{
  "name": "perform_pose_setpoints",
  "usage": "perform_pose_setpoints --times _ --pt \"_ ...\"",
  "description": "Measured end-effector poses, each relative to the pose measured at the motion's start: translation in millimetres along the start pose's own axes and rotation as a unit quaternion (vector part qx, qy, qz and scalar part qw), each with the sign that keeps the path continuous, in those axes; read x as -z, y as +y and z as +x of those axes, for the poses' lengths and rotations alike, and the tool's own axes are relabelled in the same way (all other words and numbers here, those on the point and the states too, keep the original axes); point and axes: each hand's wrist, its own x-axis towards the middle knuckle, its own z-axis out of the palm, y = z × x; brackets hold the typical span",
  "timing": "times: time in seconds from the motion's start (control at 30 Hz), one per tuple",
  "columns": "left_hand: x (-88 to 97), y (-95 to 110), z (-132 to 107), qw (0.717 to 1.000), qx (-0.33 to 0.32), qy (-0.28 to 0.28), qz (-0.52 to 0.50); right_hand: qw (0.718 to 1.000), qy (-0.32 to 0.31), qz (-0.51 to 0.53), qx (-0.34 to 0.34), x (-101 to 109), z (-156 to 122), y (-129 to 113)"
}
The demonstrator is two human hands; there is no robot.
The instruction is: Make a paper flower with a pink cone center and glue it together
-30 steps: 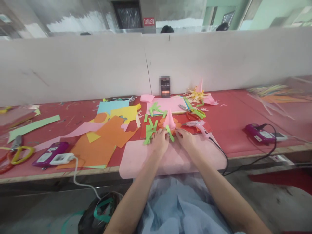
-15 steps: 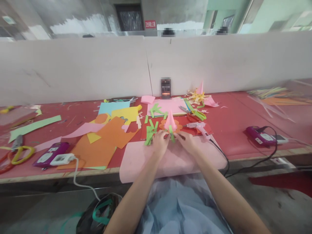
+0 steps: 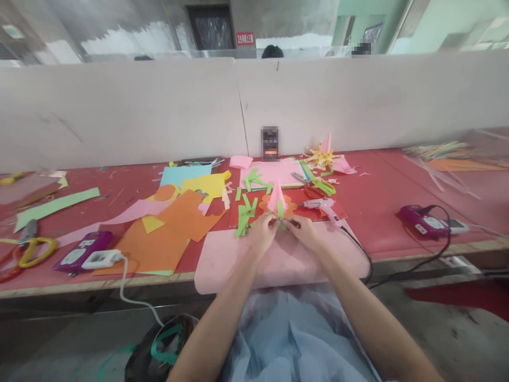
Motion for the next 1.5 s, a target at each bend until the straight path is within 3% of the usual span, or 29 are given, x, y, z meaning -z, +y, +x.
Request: perform_pose_setpoints --times 0.3,0.6,0.83,1.0,1.5 --pt "1.3 6 -1 0.998 -0.041 -0.041 0.027 0.996 0.069 0.053 -0.017 -1 5 13" --pt "-3.5 1 0 0.999 -0.037 -0.027 0.016 0.998 0.040 0.043 0.000 -2 5 13" --pt "-5.3 -4 1 0.994 0.016 0.024 0.110 0.989 0.113 -0.082 0.057 -3 6 16" --pt "-9.1 -8 2 0.986 0.033 -0.003 0.164 0.975 0.097 -0.191 0.066 -6 5 17" --pt "-11.0 -3 2 0.974 0.022 -0.013 0.226 0.960 0.056 -0.263 0.078 -8 2 13"
